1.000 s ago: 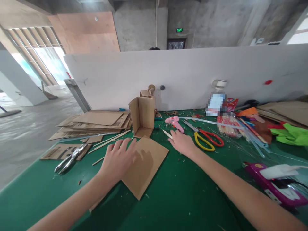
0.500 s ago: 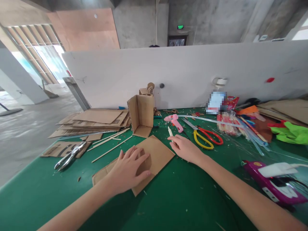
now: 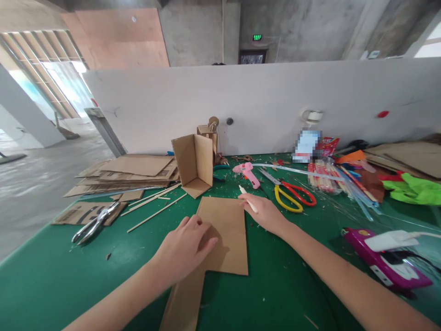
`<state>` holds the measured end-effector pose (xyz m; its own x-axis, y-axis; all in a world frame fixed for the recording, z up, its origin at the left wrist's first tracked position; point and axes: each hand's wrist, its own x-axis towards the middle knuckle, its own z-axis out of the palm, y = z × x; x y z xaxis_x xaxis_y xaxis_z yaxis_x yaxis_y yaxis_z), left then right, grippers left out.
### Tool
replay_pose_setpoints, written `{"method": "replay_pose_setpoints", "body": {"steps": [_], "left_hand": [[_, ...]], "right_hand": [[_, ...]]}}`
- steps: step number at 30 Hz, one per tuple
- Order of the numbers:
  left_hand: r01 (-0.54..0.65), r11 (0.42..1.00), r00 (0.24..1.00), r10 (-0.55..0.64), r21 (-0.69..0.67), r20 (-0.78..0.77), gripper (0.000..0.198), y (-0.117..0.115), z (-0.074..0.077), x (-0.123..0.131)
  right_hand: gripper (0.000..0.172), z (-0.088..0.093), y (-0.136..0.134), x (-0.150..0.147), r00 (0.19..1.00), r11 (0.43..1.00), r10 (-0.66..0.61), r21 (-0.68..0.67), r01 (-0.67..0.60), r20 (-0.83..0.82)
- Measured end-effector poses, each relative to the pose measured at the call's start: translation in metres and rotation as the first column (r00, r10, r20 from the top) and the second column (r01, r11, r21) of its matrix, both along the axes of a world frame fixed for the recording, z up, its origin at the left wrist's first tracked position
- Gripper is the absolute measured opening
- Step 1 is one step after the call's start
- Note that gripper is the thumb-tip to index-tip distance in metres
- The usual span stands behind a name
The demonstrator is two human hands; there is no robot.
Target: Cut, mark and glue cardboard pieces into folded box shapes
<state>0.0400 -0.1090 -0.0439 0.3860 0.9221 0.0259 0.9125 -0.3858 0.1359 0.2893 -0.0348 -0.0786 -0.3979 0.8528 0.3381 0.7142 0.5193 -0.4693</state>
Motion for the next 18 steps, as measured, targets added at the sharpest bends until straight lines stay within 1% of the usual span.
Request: {"method": "replay_pose_setpoints", "body": {"steps": [2, 3, 5, 7, 10, 12, 14, 16, 18], "left_hand": [[-0.003, 1.000, 0.999, 0.003, 0.000, 0.042, 0.037, 0.008, -0.001, -0.006], [-0.026, 1.000, 0.999, 0.025, 0.017, 0.045, 0.038, 0.014, -0.002, -0.010], [-0.103, 0.993, 0.995, 0.102, 0.064, 0.019, 0.040, 0.029, -0.004, -0.025], [-0.196, 0.974, 0.979, 0.201, 0.116, -0.032, 0.040, 0.046, -0.005, -0.045], [-0.310, 0.926, 0.939, 0.333, 0.216, -0.081, 0.041, 0.072, -0.003, -0.082], [-0.336, 0.889, 0.915, 0.386, 0.311, -0.118, 0.042, 0.087, 0.003, -0.106], [-0.382, 0.849, 0.882, 0.452, 0.365, -0.129, 0.045, 0.101, 0.010, -0.124], [-0.370, 0.844, 0.885, 0.448, 0.388, -0.130, 0.048, 0.113, 0.018, -0.137], [-0.327, 0.870, 0.905, 0.401, 0.370, -0.144, 0.050, 0.125, 0.023, -0.145]], "right_hand": [[0.025, 0.000, -0.001, -0.001, 0.995, 0.999, 0.047, 0.024, -0.049, 0.088], [0.025, 0.000, -0.001, -0.002, 0.988, 0.997, 0.062, 0.045, -0.068, 0.138], [0.027, 0.000, -0.002, -0.003, 0.972, 0.991, 0.079, 0.087, -0.100, 0.220], [0.028, 0.000, -0.002, -0.004, 0.964, 0.987, 0.080, 0.113, -0.112, 0.255], [0.028, 0.000, -0.001, -0.005, 0.965, 0.988, 0.058, 0.125, -0.093, 0.257], [0.028, -0.001, -0.001, -0.005, 0.965, 0.989, 0.048, 0.126, -0.083, 0.259], [0.028, -0.001, 0.000, -0.006, 0.964, 0.989, 0.051, 0.124, -0.086, 0.262], [0.029, -0.002, 0.000, -0.006, 0.963, 0.988, 0.058, 0.125, -0.094, 0.264], [0.030, -0.002, 0.000, -0.006, 0.964, 0.987, 0.064, 0.125, -0.099, 0.258]]}}
